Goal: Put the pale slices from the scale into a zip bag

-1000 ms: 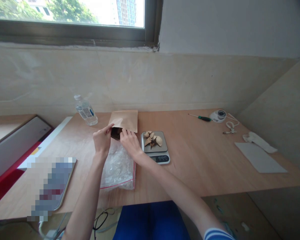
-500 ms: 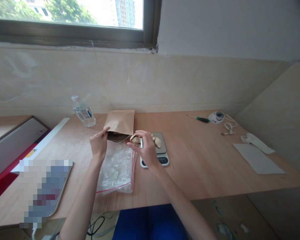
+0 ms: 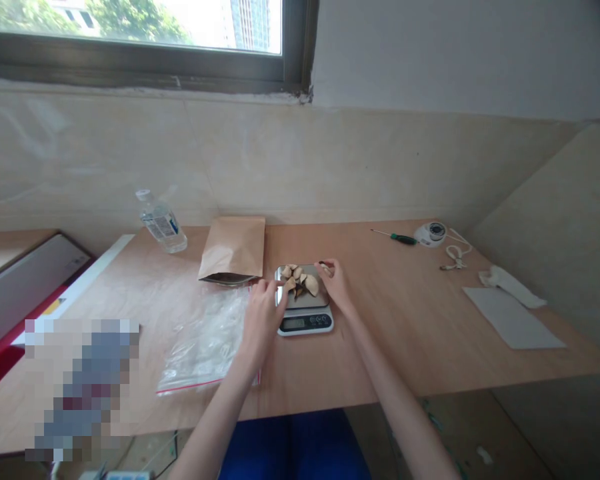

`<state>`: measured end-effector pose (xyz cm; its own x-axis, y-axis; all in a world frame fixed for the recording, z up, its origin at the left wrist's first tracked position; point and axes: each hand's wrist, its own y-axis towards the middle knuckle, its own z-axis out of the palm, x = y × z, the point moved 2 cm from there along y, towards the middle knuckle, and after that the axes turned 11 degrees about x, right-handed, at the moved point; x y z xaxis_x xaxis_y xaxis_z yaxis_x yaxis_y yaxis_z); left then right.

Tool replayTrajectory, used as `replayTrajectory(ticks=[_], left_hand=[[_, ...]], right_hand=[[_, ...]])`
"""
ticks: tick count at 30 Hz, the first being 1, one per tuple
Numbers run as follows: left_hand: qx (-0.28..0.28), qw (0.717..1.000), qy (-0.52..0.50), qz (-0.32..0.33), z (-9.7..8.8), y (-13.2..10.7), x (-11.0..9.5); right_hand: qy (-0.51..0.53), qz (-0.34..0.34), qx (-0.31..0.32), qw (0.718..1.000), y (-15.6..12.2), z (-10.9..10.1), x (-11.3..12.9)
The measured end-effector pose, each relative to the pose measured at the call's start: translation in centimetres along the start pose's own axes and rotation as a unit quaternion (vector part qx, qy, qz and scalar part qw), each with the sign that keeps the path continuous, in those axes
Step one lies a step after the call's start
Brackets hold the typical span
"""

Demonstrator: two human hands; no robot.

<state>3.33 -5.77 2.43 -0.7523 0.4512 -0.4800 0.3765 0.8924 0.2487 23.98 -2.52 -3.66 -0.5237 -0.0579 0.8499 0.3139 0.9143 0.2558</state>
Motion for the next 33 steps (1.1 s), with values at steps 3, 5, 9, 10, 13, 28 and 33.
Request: replayTrajectory(ticks=[3,5,9,10,13,28,33], left_hand=[[0.02,0.998,0.048,-0.023,2.6,0.1,-1.0],[0.023,0.997,0.069,-0.035,3.4,0.3,-0.9],[0.039,0.994,0.087,-0.047,3.9,0.7,-0.6],[0.041,0.994,0.087,-0.044,3.9,0.7,-0.6],[0.035,0.997,0.066,-0.031,3.7,0.3,-0.8],[0.031,0.993,-0.115,0.016,3.9,-8.4,-6.0],[0.027,0.99,-0.135,0.029,3.0,-9.8,-5.5]], right_hand=[[-0.009,-0.007,0.043,0.999,0.5,1.2,-0.2],[-0.013,-0.008,0.062,0.998,0.6,1.6,-0.1],[-0.004,-0.001,0.081,0.997,0.4,1.5,0.5],[0.001,0.001,0.082,0.997,0.3,1.3,0.6],[0.015,-0.002,0.06,0.998,-0.3,0.2,1.1],[0.258,0.114,0.178,0.943,-14.9,-1.6,5.7],[0.197,0.125,0.071,0.97,-14.0,-3.4,2.1]])
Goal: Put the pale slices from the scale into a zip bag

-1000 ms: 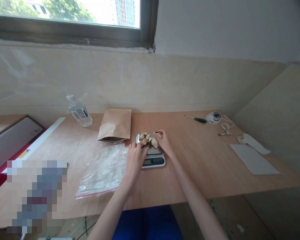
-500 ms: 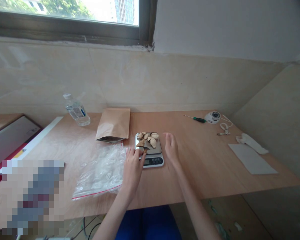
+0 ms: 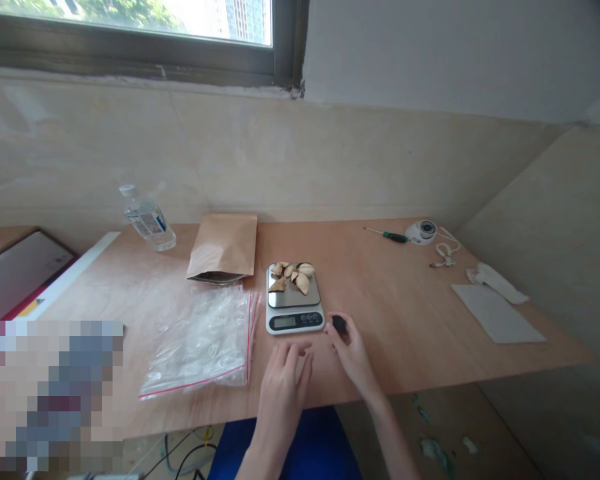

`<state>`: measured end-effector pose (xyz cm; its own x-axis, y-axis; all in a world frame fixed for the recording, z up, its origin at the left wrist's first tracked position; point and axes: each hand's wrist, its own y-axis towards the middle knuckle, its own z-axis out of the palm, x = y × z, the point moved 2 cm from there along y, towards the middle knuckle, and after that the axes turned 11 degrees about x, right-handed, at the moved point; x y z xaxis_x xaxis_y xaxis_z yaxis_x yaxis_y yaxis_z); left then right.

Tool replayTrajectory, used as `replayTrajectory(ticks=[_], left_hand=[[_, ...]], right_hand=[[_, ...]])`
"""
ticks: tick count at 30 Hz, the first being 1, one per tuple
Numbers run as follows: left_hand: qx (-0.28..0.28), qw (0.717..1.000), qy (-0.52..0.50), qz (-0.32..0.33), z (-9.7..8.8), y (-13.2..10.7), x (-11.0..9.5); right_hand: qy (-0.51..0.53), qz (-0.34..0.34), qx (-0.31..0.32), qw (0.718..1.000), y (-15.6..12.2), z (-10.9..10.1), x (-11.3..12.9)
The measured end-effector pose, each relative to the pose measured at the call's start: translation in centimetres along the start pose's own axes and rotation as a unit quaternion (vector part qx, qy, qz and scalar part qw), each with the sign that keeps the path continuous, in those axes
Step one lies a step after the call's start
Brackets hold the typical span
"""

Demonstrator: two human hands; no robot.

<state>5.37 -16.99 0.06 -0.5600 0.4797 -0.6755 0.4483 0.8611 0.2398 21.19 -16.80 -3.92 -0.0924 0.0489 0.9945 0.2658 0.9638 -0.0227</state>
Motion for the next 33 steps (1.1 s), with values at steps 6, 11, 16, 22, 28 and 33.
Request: replayTrajectory(ticks=[6,11,16,22,28,33], left_hand=[[-0.104,0.991,0.052,-0.071,-4.5,-0.8,3.1],[-0.147,0.978,0.104,-0.109,-6.4,-0.9,5.7],[-0.152,0.971,0.127,-0.135,-6.6,-1.0,6.6],[-0.112,0.971,0.151,-0.145,-5.9,-0.7,8.3],[-0.045,0.963,0.195,-0.18,-5.1,-0.5,10.0],[-0.034,0.959,0.206,-0.191,-5.5,0.0,10.2]], right_hand=[[-0.119,-0.065,-0.135,0.981,2.2,-4.1,-2.1],[-0.228,-0.073,-0.081,0.968,2.3,-4.9,-2.9],[-0.302,-0.1,-0.084,0.944,2.3,-4.8,-2.5],[-0.349,-0.12,-0.116,0.922,2.1,-4.4,-2.0],[-0.387,-0.124,-0.122,0.906,2.1,-4.5,-2.4],[-0.4,-0.132,-0.119,0.899,2.2,-4.6,-2.7]])
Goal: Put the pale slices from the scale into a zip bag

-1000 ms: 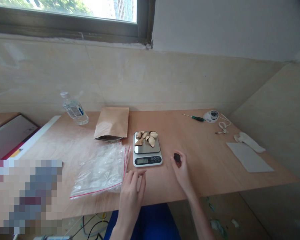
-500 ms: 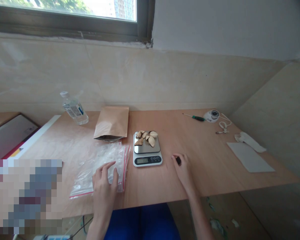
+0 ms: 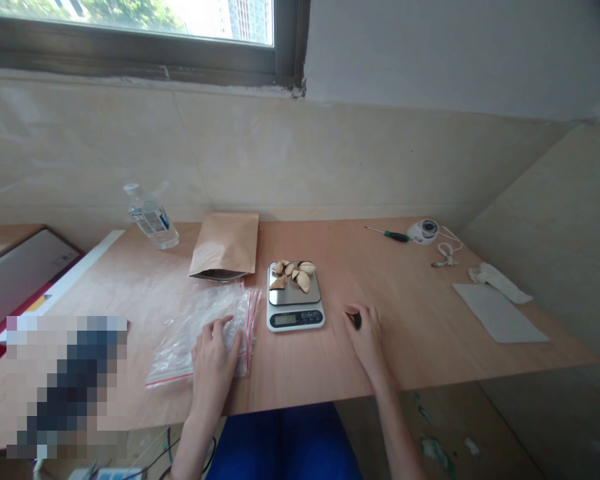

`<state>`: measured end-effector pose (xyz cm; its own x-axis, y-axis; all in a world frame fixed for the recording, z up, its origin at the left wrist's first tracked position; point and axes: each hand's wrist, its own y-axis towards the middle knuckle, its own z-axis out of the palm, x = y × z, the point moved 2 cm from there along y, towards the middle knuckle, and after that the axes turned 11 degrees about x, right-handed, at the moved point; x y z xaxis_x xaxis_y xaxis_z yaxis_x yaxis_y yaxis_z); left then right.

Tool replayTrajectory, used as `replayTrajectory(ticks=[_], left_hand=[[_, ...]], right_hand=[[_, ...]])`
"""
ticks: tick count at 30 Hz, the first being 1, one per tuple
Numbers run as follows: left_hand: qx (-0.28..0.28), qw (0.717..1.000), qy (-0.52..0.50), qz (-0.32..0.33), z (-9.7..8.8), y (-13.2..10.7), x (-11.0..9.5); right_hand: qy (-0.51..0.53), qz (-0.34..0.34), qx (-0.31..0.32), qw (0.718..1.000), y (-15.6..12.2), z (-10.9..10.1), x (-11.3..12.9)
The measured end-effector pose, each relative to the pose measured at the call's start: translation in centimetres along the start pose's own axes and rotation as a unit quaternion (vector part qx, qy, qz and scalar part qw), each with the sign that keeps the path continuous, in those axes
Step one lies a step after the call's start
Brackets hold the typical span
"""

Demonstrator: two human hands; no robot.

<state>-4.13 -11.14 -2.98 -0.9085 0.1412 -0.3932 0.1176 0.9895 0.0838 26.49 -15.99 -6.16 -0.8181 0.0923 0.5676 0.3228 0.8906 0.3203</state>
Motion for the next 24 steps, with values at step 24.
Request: replayTrajectory(ticks=[24], left_hand=[[-0.115,0.945,-0.257,0.169,-3.4,-2.3,-6.4]], right_hand=[[0.31,-0.069,0.17,0.933,-2.0,-1.3,13.5]])
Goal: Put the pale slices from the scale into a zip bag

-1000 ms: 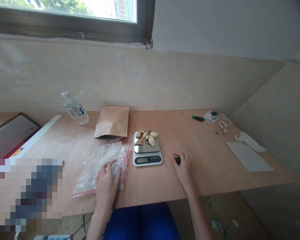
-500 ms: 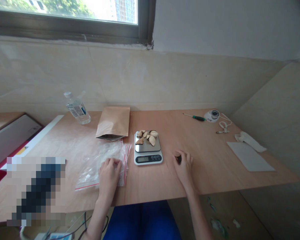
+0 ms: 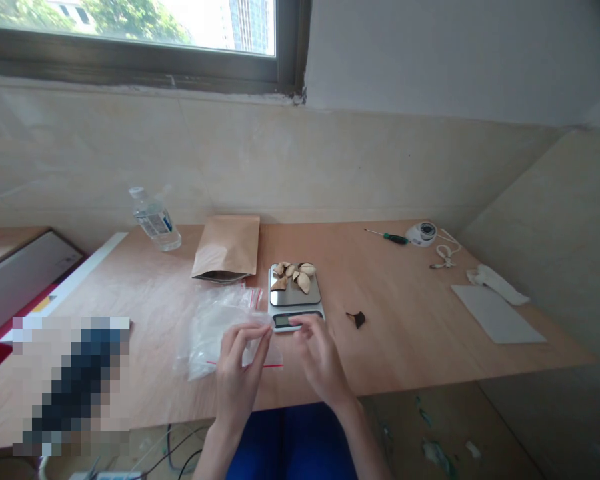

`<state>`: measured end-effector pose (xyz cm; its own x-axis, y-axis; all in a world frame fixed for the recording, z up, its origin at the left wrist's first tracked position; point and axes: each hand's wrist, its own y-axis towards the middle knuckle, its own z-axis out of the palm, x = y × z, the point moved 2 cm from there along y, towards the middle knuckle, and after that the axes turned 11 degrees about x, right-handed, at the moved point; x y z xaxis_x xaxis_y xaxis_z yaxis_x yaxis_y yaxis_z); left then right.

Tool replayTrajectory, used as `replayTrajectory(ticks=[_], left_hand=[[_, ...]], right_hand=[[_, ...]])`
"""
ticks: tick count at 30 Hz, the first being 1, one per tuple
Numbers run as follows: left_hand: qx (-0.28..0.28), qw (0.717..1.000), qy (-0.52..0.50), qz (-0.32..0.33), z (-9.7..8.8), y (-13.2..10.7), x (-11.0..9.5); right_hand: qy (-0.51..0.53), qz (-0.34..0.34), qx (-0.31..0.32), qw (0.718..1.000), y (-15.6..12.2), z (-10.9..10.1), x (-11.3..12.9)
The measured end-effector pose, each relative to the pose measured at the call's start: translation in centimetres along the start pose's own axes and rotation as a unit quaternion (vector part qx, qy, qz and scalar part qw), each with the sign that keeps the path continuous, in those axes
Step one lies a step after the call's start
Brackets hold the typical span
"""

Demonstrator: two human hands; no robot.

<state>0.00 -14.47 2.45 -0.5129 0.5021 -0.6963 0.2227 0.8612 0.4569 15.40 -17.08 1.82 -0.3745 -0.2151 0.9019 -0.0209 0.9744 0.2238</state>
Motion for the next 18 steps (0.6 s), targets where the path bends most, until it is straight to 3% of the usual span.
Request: replayTrajectory(ticks=[3,7,10,12,15,18], left_hand=[[-0.009,0.998,-0.058,-0.021,0.7,-0.4,-0.6],[-0.073,0.982,-0.142,-0.106,0.4,-0.4,-0.4],[-0.119,0.965,-0.168,-0.165,-0.4,0.2,-0.3],[-0.122,0.96,-0.172,-0.186,-0.9,0.4,-0.3],[-0.065,0.97,-0.17,-0.159,-1.3,0.1,-0.3],[0.038,0.992,-0.109,-0.051,-1.4,-1.0,-0.2]], right_hand=[[0.125,0.021,0.114,0.985,0.1,2.1,1.9],[0.244,0.035,0.177,0.953,-0.4,3.2,2.0],[0.261,0.067,0.158,0.95,-0.7,3.7,1.4],[0.277,0.093,0.133,0.947,-0.7,4.0,1.0],[0.308,0.123,0.064,0.941,-0.2,4.1,0.5],[0.309,0.139,0.014,0.941,0.3,3.7,0.2]])
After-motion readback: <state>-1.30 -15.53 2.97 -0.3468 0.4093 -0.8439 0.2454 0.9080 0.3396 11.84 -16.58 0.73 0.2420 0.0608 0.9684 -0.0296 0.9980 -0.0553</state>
